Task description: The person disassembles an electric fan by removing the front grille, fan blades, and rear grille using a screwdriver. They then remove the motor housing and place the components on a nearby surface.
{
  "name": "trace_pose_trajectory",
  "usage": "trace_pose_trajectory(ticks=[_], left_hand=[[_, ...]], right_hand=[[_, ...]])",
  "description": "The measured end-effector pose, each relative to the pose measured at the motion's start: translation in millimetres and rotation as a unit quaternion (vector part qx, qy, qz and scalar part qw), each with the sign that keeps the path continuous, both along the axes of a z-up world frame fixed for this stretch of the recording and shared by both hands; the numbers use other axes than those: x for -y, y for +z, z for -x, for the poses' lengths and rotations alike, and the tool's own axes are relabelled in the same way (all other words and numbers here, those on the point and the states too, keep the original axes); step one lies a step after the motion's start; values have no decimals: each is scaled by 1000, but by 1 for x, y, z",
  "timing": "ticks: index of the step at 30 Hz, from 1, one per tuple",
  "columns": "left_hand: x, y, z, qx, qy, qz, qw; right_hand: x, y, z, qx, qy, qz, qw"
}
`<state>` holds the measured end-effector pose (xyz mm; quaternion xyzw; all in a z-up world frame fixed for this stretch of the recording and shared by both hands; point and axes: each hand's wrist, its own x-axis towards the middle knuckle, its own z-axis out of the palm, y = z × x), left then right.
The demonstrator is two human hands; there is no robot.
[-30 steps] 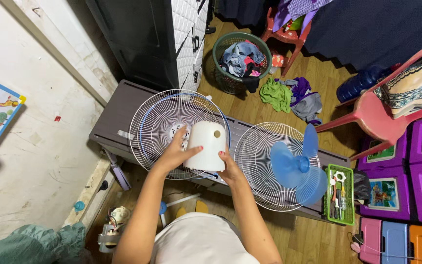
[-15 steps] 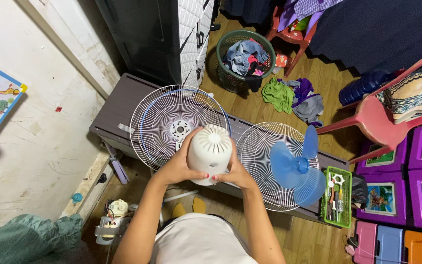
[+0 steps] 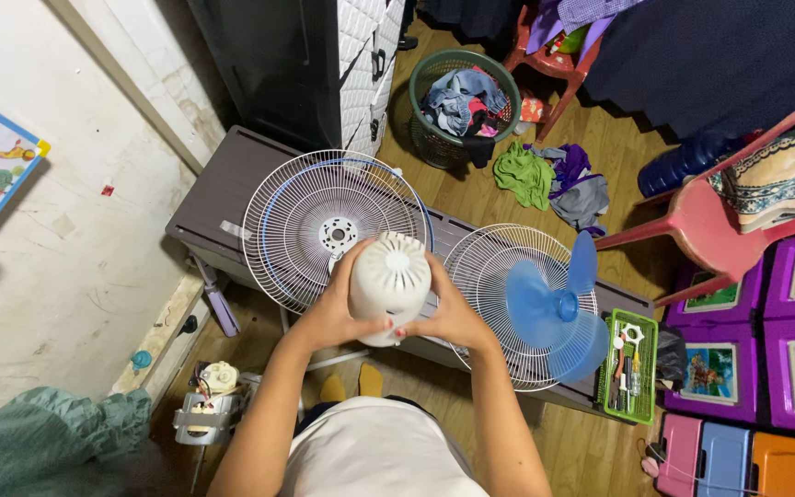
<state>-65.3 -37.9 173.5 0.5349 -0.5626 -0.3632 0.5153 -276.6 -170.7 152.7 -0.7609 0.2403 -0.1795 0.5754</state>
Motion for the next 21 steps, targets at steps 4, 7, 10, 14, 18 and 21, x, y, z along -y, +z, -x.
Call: trace_pose_trajectory(ticks=[4,7,10,14,18,21], left_hand=[[-2,-11,-7,-203,-7,-65,977],[-5,-14,-12,-267,8,-113,957],[-5,-18,-9,-361,58,-197,910],[-8,-21,-5,-429,90,-235,868],[-17,-19,-10,-458,73,-190,865],[-26,-13,-16,-439,123,-247,855]], right_hand=[[5,-27,-12,32,15,-121,992],[10,-35,-17,-36,-14,-197,980],[11,-37,-24,-117,-10,-245,962],[12,-37,-35,-163,15,-289,943],[15,-32,-51,-165,75,-358,916],[10,-24,-64,-166,99,-345,918]])
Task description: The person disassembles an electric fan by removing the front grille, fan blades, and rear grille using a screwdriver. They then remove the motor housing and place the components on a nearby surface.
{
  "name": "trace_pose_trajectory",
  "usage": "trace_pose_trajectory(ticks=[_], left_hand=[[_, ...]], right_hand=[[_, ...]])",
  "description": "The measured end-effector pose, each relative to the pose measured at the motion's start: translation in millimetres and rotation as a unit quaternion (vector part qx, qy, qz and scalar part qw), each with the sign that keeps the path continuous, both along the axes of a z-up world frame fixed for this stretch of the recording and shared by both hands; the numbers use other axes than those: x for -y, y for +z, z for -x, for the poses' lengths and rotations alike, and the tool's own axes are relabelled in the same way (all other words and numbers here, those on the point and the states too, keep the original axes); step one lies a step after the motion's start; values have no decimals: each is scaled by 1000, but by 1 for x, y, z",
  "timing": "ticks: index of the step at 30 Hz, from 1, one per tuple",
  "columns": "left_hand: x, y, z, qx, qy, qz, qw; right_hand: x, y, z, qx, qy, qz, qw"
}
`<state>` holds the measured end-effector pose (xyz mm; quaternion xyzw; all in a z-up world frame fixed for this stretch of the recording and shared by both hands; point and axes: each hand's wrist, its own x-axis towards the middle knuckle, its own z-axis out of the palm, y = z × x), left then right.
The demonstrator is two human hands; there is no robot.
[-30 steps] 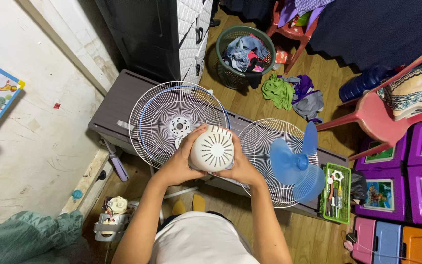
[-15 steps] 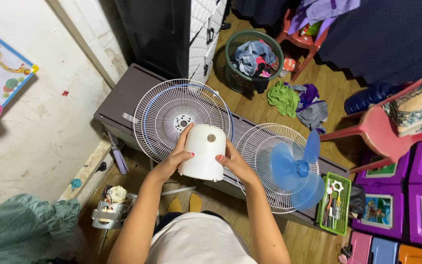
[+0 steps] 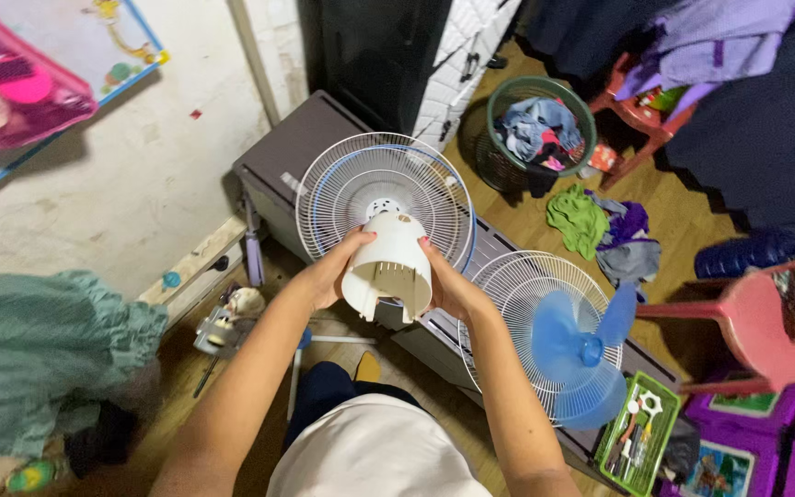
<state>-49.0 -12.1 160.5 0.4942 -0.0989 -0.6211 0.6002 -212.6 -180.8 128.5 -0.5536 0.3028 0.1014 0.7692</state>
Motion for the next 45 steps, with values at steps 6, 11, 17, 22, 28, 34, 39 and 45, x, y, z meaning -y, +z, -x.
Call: trace_pose_trajectory(ticks=[6,11,17,22,28,34,39,45], left_hand=[[-35,3,-6,27,15,-32,999],[-74,-27,6,-45,-10,-34,998],[-135,-67,36,-87,-45,-108,989],[-190,-85,79,-92,-55,-128,986],[-225,-72,87,-64,-43,-60,995],[-197,-39,37,53,-34,-25,998],[-166,-34,-23,95,-70,16,993],[-125,-69,-69,224,11,14,974]], right_hand=[[-27,6,-17,15,7,3,1000],[-58,-18,-13,11,15,-83,996],[-126,-23,11,-39,9,-186,982],[-192,-17,55,-43,2,-232,972],[-224,-20,70,-21,-5,-194,981],[-212,-11,40,-4,-35,-76,996],[-187,5,-5,45,-27,-120,991],[-158,-3,-57,15,-75,-133,988]])
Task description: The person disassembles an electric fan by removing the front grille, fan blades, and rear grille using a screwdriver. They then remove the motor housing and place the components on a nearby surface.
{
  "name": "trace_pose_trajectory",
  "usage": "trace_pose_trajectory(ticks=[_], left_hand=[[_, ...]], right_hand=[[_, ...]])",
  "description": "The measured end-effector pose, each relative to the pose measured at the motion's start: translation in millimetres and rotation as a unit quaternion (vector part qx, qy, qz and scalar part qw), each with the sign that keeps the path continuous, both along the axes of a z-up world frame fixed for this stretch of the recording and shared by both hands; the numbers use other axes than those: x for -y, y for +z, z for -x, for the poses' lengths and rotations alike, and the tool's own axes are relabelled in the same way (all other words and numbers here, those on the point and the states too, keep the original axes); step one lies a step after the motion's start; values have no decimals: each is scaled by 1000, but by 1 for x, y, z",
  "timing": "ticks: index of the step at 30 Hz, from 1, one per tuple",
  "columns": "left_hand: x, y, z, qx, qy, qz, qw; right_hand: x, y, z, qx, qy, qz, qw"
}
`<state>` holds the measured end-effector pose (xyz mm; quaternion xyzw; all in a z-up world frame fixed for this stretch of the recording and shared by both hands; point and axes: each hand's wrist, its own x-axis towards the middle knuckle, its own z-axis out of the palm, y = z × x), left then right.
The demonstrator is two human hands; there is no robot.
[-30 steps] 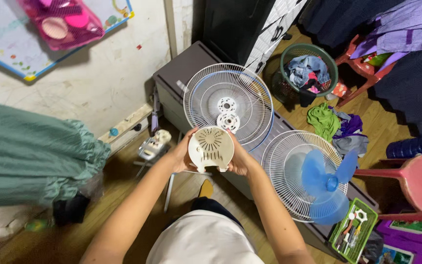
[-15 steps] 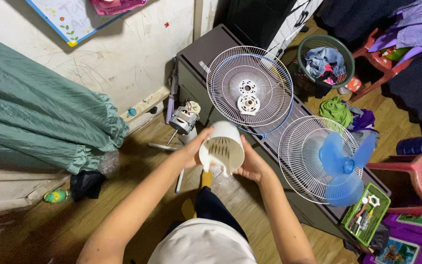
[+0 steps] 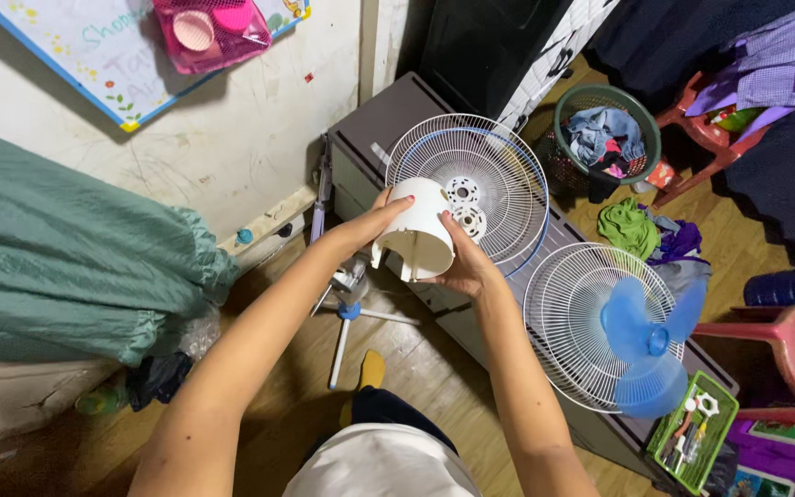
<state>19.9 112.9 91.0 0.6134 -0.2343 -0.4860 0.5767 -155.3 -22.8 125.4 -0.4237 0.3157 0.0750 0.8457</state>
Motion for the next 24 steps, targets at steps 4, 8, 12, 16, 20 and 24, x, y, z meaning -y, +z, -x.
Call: trace_pose_trajectory(ticks=[4,8,12,16,20,24], left_hand=[[7,-26,-27,-50,-10,57,997],[2,-29,-47,-26,-6,18,999],[7,-10,-73,-8,4,22,1000],[9,-8,-95,44,3,-60,997],[4,-26,-108,50,-20,-34,998],[-1,-53,-117,61,-52,-87,993]], right_hand=[[11,-32,-26,14,2,7,1000],[17,-50,-57,-8,-22,4,1000],[17,-49,-88,26,-41,64,997],[14,-59,-111,64,-55,117,990],[6,-86,-120,60,-67,152,984],[-10,-115,-118,62,-97,109,987]])
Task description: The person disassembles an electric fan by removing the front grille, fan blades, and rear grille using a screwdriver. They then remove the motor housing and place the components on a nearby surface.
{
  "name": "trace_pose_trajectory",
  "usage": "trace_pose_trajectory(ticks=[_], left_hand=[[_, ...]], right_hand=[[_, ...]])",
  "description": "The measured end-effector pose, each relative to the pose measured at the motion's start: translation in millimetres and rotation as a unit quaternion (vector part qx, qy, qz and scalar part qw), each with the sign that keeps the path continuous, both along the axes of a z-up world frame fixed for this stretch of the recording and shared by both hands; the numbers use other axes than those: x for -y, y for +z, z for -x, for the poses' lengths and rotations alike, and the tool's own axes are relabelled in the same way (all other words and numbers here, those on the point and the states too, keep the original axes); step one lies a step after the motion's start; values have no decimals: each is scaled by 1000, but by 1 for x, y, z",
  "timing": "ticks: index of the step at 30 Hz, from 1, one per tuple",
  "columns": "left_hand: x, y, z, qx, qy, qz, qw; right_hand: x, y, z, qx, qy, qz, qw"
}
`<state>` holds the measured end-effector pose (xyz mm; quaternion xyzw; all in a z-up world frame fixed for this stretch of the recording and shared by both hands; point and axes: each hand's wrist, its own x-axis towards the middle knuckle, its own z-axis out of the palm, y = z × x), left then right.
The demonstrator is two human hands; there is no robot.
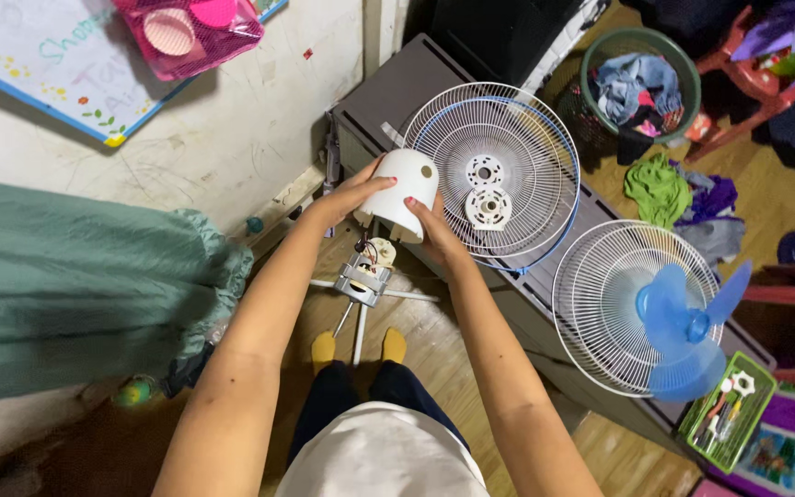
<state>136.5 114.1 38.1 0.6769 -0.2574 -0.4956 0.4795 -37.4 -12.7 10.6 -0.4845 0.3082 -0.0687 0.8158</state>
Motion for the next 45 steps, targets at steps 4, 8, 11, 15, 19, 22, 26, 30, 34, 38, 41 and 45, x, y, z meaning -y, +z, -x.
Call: trace_pose_trajectory(ticks=[4,8,11,15,19,22,26,30,34,38,41,45], left_hand=[[-6,-29,-5,-28,-26,11,999],[-14,-60,0,-41,-39,57,997],[-21,-76,1,-37,-56,59,996],[-32,-93,4,-8,-84,92,992],[-42,-107,10,-24,-94,100,990],[-51,-111,14,-24,-100,65,993],[-57,-108,21,-4,-116,57,992],[-61,-107,24,23,-134,-15,991],[-62,-114,24,-18,-131,33,991],[-67,-124,23,-39,-120,68,990],[-72,-127,23,-38,-120,91,988],[-79,-127,26,-10,-111,41,993]], right_hand=[[-17,-17,9,-5,-16,-22,1000],[-29,-26,20,-18,-17,-16,1000],[-36,-26,29,-17,-13,2,1000],[-48,-22,35,-12,-17,9,1000],[-65,-23,45,-19,-23,45,999],[-75,-23,51,-44,-22,57,997],[-88,-21,58,-74,-34,54,995],[-98,-18,63,-54,-46,48,996],[-103,-13,64,-84,-40,50,994],[-101,-11,61,-115,-13,71,991],[-101,-11,60,-128,0,96,987],[-103,-14,63,-131,14,95,987]])
